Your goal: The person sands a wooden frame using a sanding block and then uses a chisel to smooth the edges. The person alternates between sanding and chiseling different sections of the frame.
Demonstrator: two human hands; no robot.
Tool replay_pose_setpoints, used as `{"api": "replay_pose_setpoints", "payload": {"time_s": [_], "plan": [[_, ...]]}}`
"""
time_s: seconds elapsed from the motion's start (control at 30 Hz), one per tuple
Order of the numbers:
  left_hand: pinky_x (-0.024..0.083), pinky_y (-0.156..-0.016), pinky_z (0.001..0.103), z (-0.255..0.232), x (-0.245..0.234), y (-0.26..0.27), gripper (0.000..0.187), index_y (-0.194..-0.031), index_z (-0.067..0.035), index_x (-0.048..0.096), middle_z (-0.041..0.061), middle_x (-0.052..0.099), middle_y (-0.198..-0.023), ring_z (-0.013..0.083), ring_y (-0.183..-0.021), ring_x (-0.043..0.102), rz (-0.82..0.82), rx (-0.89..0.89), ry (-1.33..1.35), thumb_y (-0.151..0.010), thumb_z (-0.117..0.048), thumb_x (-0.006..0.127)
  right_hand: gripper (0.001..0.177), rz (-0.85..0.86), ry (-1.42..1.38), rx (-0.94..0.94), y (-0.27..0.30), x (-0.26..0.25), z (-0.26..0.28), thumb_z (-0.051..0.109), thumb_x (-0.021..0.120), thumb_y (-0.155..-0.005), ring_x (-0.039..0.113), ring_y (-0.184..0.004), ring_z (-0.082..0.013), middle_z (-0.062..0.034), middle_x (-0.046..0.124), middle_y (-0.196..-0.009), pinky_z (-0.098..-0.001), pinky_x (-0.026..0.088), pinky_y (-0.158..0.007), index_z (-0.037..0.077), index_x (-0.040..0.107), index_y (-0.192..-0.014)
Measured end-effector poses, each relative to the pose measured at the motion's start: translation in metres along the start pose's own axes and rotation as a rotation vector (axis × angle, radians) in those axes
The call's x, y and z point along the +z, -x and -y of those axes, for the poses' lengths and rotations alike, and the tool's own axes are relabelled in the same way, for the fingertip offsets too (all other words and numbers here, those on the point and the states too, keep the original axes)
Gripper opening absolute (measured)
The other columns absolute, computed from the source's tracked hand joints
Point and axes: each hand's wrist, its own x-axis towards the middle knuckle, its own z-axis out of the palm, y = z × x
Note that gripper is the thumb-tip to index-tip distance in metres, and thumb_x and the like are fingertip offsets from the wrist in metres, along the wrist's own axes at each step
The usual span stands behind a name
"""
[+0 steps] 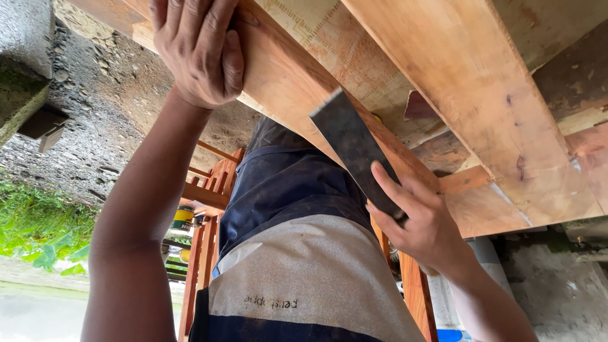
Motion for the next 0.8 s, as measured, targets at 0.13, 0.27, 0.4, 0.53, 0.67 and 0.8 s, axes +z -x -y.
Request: {"api": "replay_pose_setpoints", "payload": {"time_s": [0.13, 0.27, 0.4, 0.53, 0.67, 0.8], "plan": [[0.039, -0.099, 0.050, -0.002, -0.003, 0.000, 0.047, -0.123, 0.008, 0.072, 0.025, 0.069, -0.118, 0.0414, -0.111, 0.065, 0.036, -0.037, 0.029, -0.108, -0.021, 0.038, 0.067, 0.025, -0.054, 0.033, -0.004, -0.006, 0.005, 0.015, 0.078, -0.093, 0.033, -0.065, -0.0139, -0.0001, 0.033, -0.079, -0.0271, 0.037, -0.059, 0.002, 0.050, -0.151], [0.028, -0.115, 0.051, 0.008, 0.007, 0.021, 0.055, -0.134, 0.007, 0.074, 0.026, 0.063, -0.139, 0.0389, -0.136, 0.052, 0.065, -0.071, 0.017, -0.108, -0.026, 0.038, 0.068, 0.068, -0.104, 0.046, -0.003, -0.015, 0.004, 0.016, 0.077, -0.091, 0.037, -0.065, -0.0133, -0.0009, 0.043, -0.079, -0.0263, 0.041, -0.060, 0.001, 0.049, -0.151], [0.034, -0.110, 0.051, 0.003, 0.005, 0.016, 0.051, -0.128, 0.008, 0.075, 0.028, 0.069, -0.128, 0.0397, -0.125, 0.062, 0.032, -0.036, 0.022, -0.107, -0.024, 0.041, 0.067, 0.076, -0.143, 0.023, -0.012, -0.018, 0.009, 0.012, 0.076, -0.092, 0.055, -0.074, -0.0145, -0.0072, 0.063, -0.092, -0.0272, 0.053, -0.070, -0.002, 0.046, -0.151], [0.038, -0.102, 0.052, 0.005, 0.001, 0.006, 0.050, -0.126, 0.008, 0.072, 0.028, 0.068, -0.122, 0.0431, -0.116, 0.065, 0.031, -0.024, 0.018, -0.107, -0.023, 0.038, 0.066, 0.069, -0.159, -0.024, -0.023, -0.022, 0.012, 0.009, 0.074, -0.091, 0.066, -0.119, -0.0288, -0.0245, 0.065, -0.133, -0.0355, 0.053, -0.107, -0.005, 0.045, -0.148], [0.036, -0.105, 0.051, 0.004, 0.002, 0.011, 0.051, -0.125, 0.010, 0.074, 0.029, 0.069, -0.123, 0.0423, -0.120, 0.063, 0.034, -0.028, 0.026, -0.108, -0.023, 0.039, 0.066, 0.064, -0.155, -0.028, -0.020, -0.018, 0.009, 0.011, 0.074, -0.092, 0.069, -0.110, -0.0275, -0.0253, 0.067, -0.128, -0.0341, 0.055, -0.100, -0.005, 0.045, -0.149], [0.036, -0.105, 0.052, 0.004, 0.003, 0.014, 0.051, -0.128, 0.007, 0.073, 0.028, 0.067, -0.129, 0.0432, -0.122, 0.064, 0.045, -0.037, 0.022, -0.107, -0.024, 0.039, 0.067, 0.063, -0.104, -0.030, -0.030, -0.011, 0.009, 0.014, 0.076, -0.094, 0.041, -0.065, -0.0136, -0.0024, 0.047, -0.077, -0.0276, 0.042, -0.061, -0.003, 0.046, -0.151]]}}
